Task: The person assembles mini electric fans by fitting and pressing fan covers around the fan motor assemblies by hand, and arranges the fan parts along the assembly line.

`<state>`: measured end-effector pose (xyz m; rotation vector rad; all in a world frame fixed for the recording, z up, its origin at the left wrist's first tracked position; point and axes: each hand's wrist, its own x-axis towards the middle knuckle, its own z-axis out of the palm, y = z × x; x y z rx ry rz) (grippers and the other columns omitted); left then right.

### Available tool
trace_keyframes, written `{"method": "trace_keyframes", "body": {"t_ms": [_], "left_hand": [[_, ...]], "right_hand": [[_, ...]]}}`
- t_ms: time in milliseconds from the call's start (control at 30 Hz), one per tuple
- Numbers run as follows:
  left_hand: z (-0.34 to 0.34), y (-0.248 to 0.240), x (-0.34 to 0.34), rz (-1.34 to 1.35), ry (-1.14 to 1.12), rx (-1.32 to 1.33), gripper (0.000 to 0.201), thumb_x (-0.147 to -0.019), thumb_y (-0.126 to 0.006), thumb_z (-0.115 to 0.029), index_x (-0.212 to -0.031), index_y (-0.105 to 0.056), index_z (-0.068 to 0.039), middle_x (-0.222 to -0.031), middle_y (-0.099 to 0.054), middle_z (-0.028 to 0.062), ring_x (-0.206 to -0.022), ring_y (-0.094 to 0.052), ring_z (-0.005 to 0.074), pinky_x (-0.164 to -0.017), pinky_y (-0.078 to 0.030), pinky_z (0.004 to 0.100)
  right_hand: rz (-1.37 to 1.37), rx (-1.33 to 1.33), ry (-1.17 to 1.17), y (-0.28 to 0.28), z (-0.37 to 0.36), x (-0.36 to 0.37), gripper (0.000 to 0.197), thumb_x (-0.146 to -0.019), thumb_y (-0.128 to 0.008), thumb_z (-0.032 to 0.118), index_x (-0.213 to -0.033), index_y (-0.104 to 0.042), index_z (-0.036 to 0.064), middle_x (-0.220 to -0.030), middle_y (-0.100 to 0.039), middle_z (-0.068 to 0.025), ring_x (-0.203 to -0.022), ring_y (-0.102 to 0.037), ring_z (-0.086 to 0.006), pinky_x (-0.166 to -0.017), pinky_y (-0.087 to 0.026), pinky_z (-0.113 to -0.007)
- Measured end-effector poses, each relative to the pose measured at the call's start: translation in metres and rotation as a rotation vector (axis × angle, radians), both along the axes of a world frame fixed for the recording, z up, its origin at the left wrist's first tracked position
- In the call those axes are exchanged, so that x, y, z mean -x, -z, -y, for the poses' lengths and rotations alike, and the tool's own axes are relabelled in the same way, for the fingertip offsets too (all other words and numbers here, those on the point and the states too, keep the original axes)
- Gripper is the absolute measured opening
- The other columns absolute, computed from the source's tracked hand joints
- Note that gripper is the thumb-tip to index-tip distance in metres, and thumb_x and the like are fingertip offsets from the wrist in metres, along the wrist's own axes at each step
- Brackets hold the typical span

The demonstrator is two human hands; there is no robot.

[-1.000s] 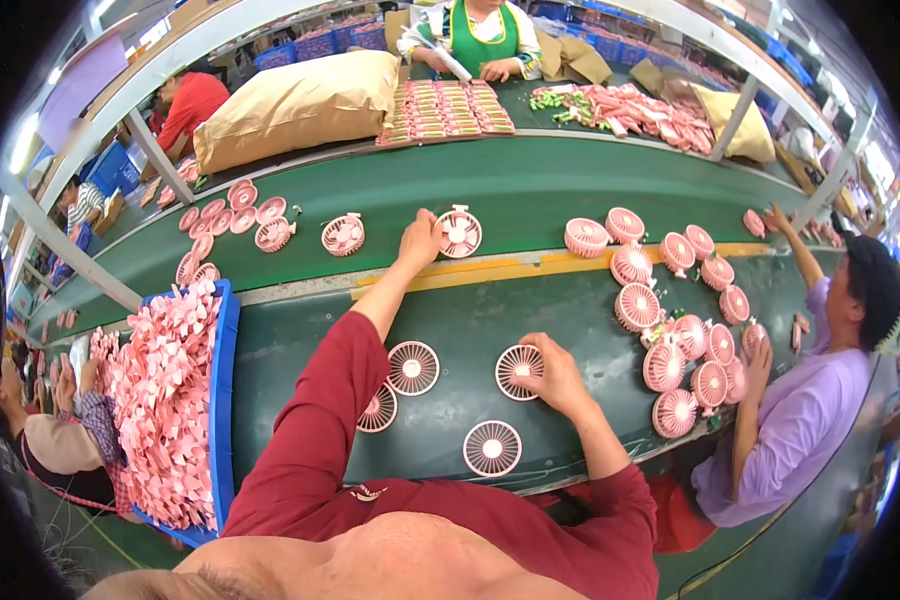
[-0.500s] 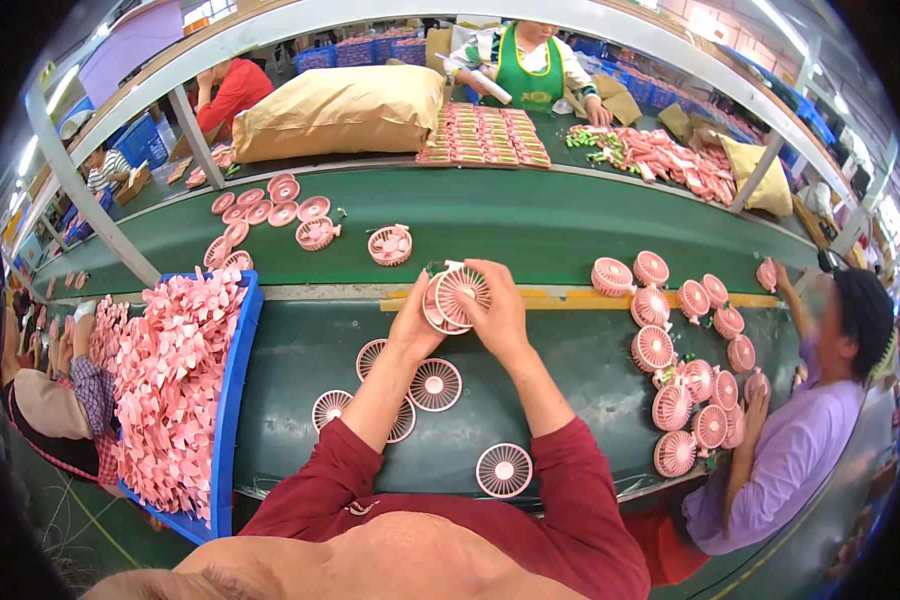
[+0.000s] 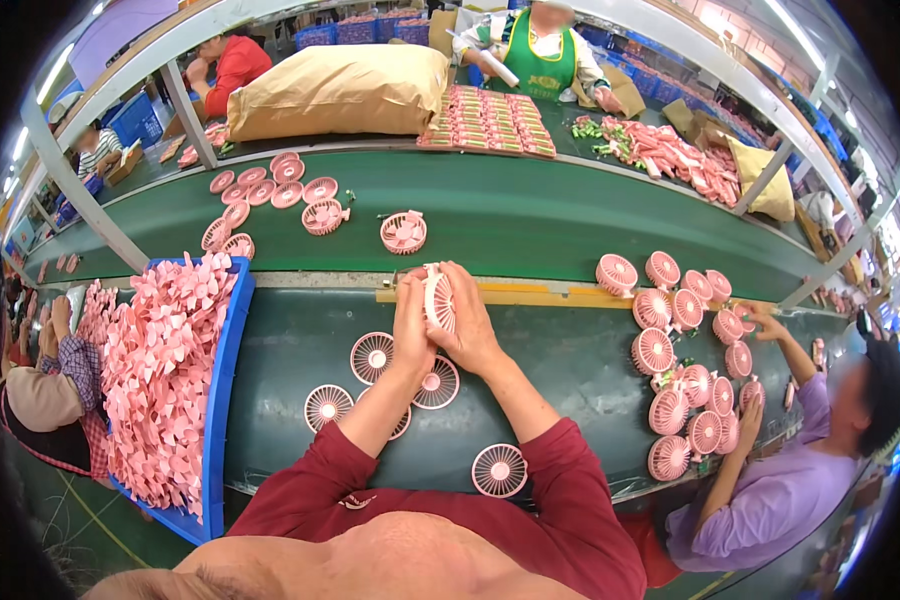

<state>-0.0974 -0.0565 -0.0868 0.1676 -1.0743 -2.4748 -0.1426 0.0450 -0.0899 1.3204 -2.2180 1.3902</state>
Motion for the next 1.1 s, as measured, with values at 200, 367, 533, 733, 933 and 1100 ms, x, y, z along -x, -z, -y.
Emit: {"method": "trace_keyframes", "body": {"t_ms": [200, 367, 533, 733, 933, 1100], "left_hand": [[-0.007, 0.009, -0.009, -0.228, -0.596, 1.052, 0.031, -0.099, -0.048, -0.020, -0.123, -0.045, -0.001, -0.126, -0.050, 0.0149, -0.112, -0.051, 0.0262, -0.099, -0.037, 0.0374], [-0.001, -0.002, -0.014, -0.273, -0.624, 1.303, 0.031, -0.089, -0.058, -0.016, -0.115, -0.052, -0.001, -0.119, -0.054, 0.0195, -0.112, -0.049, 0.0370, -0.099, -0.034, 0.0451], [0.002, 0.019, -0.008, -0.128, -0.484, 1.115, 0.033, -0.088, -0.058, -0.014, -0.117, -0.051, 0.000, -0.118, -0.054, 0.0187, -0.111, -0.050, 0.0345, -0.097, -0.038, 0.0412], [0.000, 0.002, -0.004, -0.147, -0.178, 0.420, 0.030, -0.102, -0.042, -0.021, -0.126, -0.042, -0.002, -0.119, -0.051, 0.0092, -0.104, -0.053, 0.0148, -0.091, -0.044, 0.0282], [-0.004, 0.015, 0.005, -0.226, -0.463, 0.876, 0.033, -0.097, -0.049, -0.017, -0.123, -0.042, 0.002, -0.123, -0.051, 0.0141, -0.106, -0.053, 0.0179, -0.094, -0.043, 0.0317], [0.000, 0.006, 0.023, -0.109, -0.424, 0.903, 0.032, -0.094, -0.055, -0.019, -0.118, -0.047, 0.001, -0.120, -0.055, 0.0202, -0.107, -0.051, 0.0340, -0.095, -0.039, 0.0420]], "right_hand": [[0.856, 0.421, -0.175, 0.000, 0.019, -0.019, 0.055, -0.103, -0.038, 0.039, -0.146, -0.031, 0.0051, -0.133, -0.049, -0.0116, -0.121, -0.049, -0.0207, -0.104, -0.039, -0.035], [1.281, 0.631, -0.434, 0.005, 0.006, -0.011, 0.055, -0.104, -0.024, 0.051, -0.127, -0.051, 0.0084, -0.126, -0.057, -0.0103, -0.119, -0.055, -0.0213, -0.102, -0.045, -0.038], [1.165, 0.494, -0.383, 0.010, 0.011, -0.013, 0.059, -0.102, -0.028, 0.055, -0.134, -0.044, 0.0073, -0.130, -0.053, -0.0095, -0.120, -0.053, -0.0213, -0.102, -0.043, -0.035], [0.334, 0.248, -0.120, 0.019, 0.017, -0.011, 0.078, -0.097, -0.040, 0.056, -0.149, -0.023, 0.0007, -0.139, -0.043, -0.0150, -0.124, -0.047, -0.0241, -0.106, -0.036, -0.037], [0.812, 0.590, -0.306, 0.030, 0.022, -0.012, 0.066, -0.100, -0.038, 0.055, -0.142, -0.036, 0.0043, -0.128, -0.050, -0.0084, -0.116, -0.051, -0.0187, -0.101, -0.041, -0.034], [1.097, 0.565, -0.265, 0.019, 0.017, 0.010, 0.057, -0.103, -0.035, 0.050, -0.137, -0.041, 0.0048, -0.120, -0.055, -0.0056, -0.109, -0.055, -0.0146, -0.095, -0.046, -0.031]]}}
